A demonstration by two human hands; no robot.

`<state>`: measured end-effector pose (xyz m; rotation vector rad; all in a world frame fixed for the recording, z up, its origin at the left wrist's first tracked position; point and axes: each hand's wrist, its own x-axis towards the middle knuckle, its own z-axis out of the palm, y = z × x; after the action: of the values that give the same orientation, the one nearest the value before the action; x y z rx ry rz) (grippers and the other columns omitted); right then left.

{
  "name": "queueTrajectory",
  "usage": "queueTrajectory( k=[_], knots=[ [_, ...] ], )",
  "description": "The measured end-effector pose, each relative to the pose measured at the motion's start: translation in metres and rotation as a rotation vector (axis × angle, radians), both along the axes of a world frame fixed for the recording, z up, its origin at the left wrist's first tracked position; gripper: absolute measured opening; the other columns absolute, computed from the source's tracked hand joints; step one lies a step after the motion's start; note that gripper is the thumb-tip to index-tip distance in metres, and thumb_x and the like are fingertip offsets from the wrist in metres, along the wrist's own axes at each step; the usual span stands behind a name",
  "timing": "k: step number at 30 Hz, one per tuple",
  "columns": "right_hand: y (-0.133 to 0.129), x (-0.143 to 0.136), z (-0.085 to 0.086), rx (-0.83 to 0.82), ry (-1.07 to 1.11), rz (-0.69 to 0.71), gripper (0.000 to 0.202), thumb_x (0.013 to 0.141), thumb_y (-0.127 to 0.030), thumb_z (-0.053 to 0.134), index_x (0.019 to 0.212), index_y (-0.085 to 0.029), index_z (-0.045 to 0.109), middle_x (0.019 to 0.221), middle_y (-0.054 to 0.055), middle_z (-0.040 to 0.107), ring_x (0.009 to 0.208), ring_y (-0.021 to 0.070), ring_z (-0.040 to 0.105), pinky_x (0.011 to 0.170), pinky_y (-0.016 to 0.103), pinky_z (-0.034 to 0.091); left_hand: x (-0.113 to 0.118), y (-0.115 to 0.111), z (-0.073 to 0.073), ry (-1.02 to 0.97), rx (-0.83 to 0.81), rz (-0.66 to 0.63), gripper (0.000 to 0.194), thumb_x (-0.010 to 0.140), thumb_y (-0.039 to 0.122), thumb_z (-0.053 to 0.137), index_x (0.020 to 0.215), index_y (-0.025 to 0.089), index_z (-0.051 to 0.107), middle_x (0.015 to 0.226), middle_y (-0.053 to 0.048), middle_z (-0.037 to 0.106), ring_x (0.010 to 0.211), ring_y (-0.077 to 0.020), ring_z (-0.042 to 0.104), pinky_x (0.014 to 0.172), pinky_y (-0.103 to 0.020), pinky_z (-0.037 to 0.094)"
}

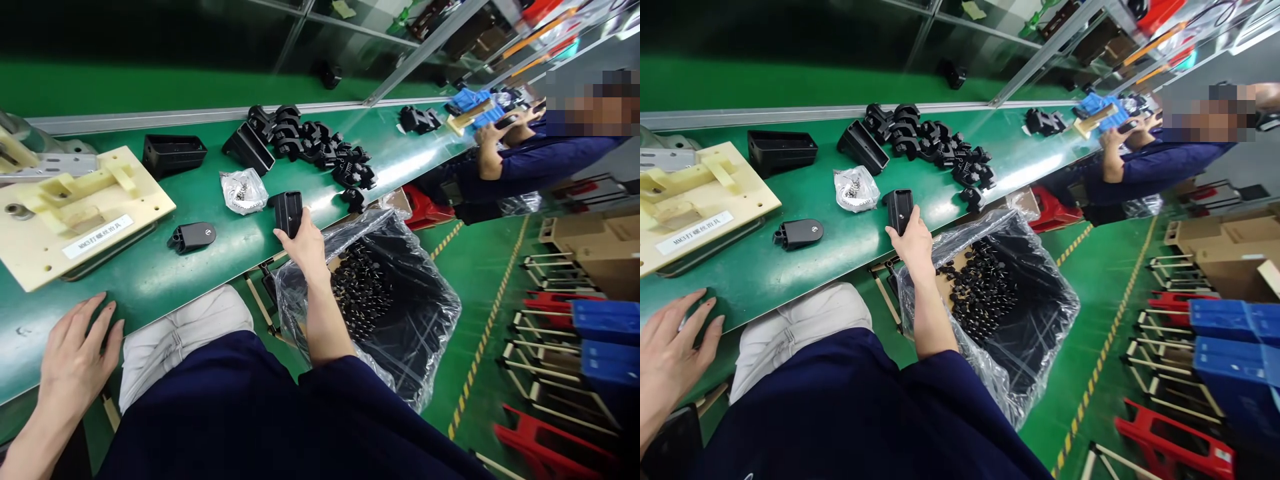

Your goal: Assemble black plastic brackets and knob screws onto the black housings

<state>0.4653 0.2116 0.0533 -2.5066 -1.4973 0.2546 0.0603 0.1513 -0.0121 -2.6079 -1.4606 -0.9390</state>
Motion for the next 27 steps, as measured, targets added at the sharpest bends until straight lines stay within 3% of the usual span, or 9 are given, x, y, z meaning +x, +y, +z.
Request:
queueTrajectory(
  k=[12,16,20,23,25,27],
  knots=[
    [0.013,-0.001,-0.026,0.309,0.055,0.064,0.069,0.082,-0.047,0.063,0.137,-0.008,0.044,0.13,0.021,0.055,0.119,0.0347,0.054,0.101,0.052,0.045,0.001,0.004,-0.004,-0.002,0.055,0.012,0.038,0.081,0.014,0.067,0.117,0.012,0.06,0.114,-0.02,0.066,0.103,-0.0343,0.063,0.087,-0.044,0.051],
    [0.017,0.002,-0.031,0.412,0.215,-0.026,0.064,0.08,-0.049,0.062,0.127,-0.008,0.053,0.12,0.02,0.062,0.112,0.0321,0.06,0.1,0.049,0.047,0.002,0.004,-0.006,-0.006,0.068,0.044,0.036,0.08,0.014,0.066,0.116,0.014,0.061,0.113,-0.019,0.067,0.103,-0.0325,0.064,0.087,-0.043,0.05],
    [0.016,0.001,-0.023,0.628,0.374,-0.112,0.063,0.082,-0.052,0.054,0.126,-0.007,0.051,0.118,0.021,0.061,0.108,0.0298,0.062,0.094,0.048,0.052,0.006,0.004,-0.006,-0.048,0.033,0.091,0.035,0.08,0.014,0.065,0.115,0.017,0.062,0.112,-0.016,0.068,0.105,-0.0309,0.064,0.089,-0.043,0.049],
    [0.003,-0.019,-0.01,0.771,0.235,-0.028,0.068,0.089,-0.053,0.045,0.139,-0.008,0.039,0.13,0.021,0.052,0.122,0.0321,0.054,0.099,0.054,0.048,0.009,0.006,-0.006,-0.067,0.003,0.143,0.03,0.079,0.013,0.065,0.109,0.017,0.065,0.109,-0.015,0.069,0.103,-0.0315,0.064,0.087,-0.043,0.049],
    [-0.011,-0.043,-0.002,0.759,0.198,0.091,0.071,0.089,-0.054,0.045,0.144,-0.011,0.033,0.134,0.021,0.049,0.126,0.0348,0.05,0.099,0.058,0.047,0.01,0.007,-0.005,-0.087,-0.032,0.182,0.028,0.079,0.014,0.065,0.107,0.017,0.066,0.108,-0.014,0.069,0.103,-0.0312,0.064,0.088,-0.044,0.049],
    [-0.022,-0.074,0.0,0.682,0.238,0.269,0.071,0.086,-0.054,0.053,0.143,-0.014,0.039,0.13,0.019,0.053,0.122,0.0372,0.052,0.098,0.059,0.048,0.012,0.007,-0.002,-0.167,-0.098,0.218,0.029,0.081,0.017,0.065,0.109,0.017,0.066,0.108,-0.013,0.069,0.104,-0.0302,0.063,0.092,-0.045,0.047]
  ],
)
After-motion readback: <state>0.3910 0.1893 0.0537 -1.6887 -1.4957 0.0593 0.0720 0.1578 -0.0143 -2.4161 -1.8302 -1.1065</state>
